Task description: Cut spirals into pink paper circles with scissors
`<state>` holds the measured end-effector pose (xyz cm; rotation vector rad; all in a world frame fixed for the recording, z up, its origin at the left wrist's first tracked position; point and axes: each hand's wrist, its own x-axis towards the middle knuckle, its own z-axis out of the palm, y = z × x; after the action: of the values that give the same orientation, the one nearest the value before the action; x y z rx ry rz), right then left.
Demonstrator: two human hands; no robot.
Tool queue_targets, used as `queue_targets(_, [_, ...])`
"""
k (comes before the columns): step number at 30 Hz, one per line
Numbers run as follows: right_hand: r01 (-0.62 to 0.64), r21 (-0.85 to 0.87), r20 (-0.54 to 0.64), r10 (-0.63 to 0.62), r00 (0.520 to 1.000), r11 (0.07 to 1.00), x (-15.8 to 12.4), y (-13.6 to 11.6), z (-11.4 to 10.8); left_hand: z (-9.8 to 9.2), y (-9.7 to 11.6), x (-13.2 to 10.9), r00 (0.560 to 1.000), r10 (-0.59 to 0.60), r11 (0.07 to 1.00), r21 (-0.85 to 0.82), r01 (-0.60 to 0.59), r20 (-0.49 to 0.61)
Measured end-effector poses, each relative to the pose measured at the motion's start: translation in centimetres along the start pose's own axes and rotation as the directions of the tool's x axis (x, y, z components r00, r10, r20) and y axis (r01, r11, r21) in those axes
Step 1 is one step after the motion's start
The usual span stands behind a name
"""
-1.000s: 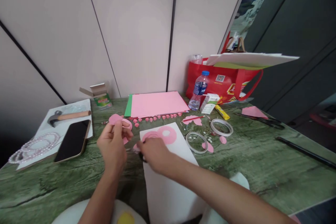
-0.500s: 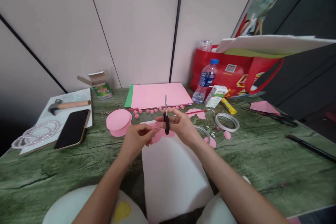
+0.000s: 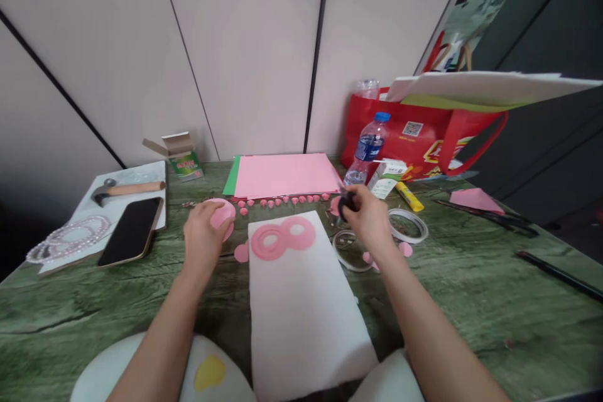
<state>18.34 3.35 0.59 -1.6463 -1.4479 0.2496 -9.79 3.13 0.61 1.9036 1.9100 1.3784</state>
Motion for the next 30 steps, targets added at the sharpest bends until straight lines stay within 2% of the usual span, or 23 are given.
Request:
queue_targets(1, [-0.013, -0.069, -0.104, 0.006, 0.995, 0.998, 0.4, 0.7, -0.5, -0.2, -0.9, 0.4, 1.0, 0.023, 0.99, 0.137, -0.022, -0.006])
queue_targets(3, [-0.017, -0.033, -0.242, 0.009, 0.97, 0.999, 1.0, 1.8, -1.1, -0.3, -2.1, 0.9, 0.998, 0.039, 0.951, 0.305, -0.054, 0.054])
queue_targets(5, [0.027, 0.162, -0.303, 0.024, 0.953, 0.986, 1.3, 1.9, -1.3, -0.2, -2.8, 1.0, 0.992, 0.004, 0.913, 0.404, -0.056, 0.127])
queue_targets(7, [0.073, 0.375, -0.298, 0.046, 0.953, 0.924, 1.2, 1.3, -1.2, 0.0, -3.0, 0.8, 0.988, -0.001, 0.909, 0.413, -0.065, 0.156])
queue_targets(11, [0.073, 0.65, -0.191, 0.07, 0.979, 0.756, 0.4, -1.2, -1.5, 0.2, -3.3, 0.8, 0.979, -0.061, 0.901, 0.433, -0.03, 0.195])
queue_targets(14, [0.056, 0.734, -0.149, 0.079, 0.986, 0.676, -0.8, -3.1, -1.9, 0.2, -3.4, 1.0, 0.97, -0.117, 0.89, 0.456, 0.007, 0.211])
queue_targets(19, [-0.111, 0.815, 0.081, 0.078, 0.994, 0.568, -2.9, -5.0, -1.4, -0.2, -2.9, 1.3, 0.955, -0.184, 0.862, 0.504, 0.043, 0.233])
queue_targets(22, [-0.185, 0.827, 0.195, 0.038, 0.98, 0.53, -3.9, -5.5, -0.8, -0.4, -2.2, 1.2, 0.95, -0.211, 0.839, 0.542, 0.055, 0.229])
queue_targets(25, [-0.197, 0.828, 0.241, -0.016, 0.97, 0.525, -4.4, -5.9, -0.3, -0.5, -1.7, 1.1, 0.947, -0.241, 0.817, 0.571, 0.079, 0.214])
queue_targets(30, [-0.255, 0.804, 0.317, -0.024, 0.948, 0.537, -4.4, -6.0, 0.7, -0.9, -1.7, 1.0, 0.951, -0.265, 0.801, 0.586, 0.124, 0.161])
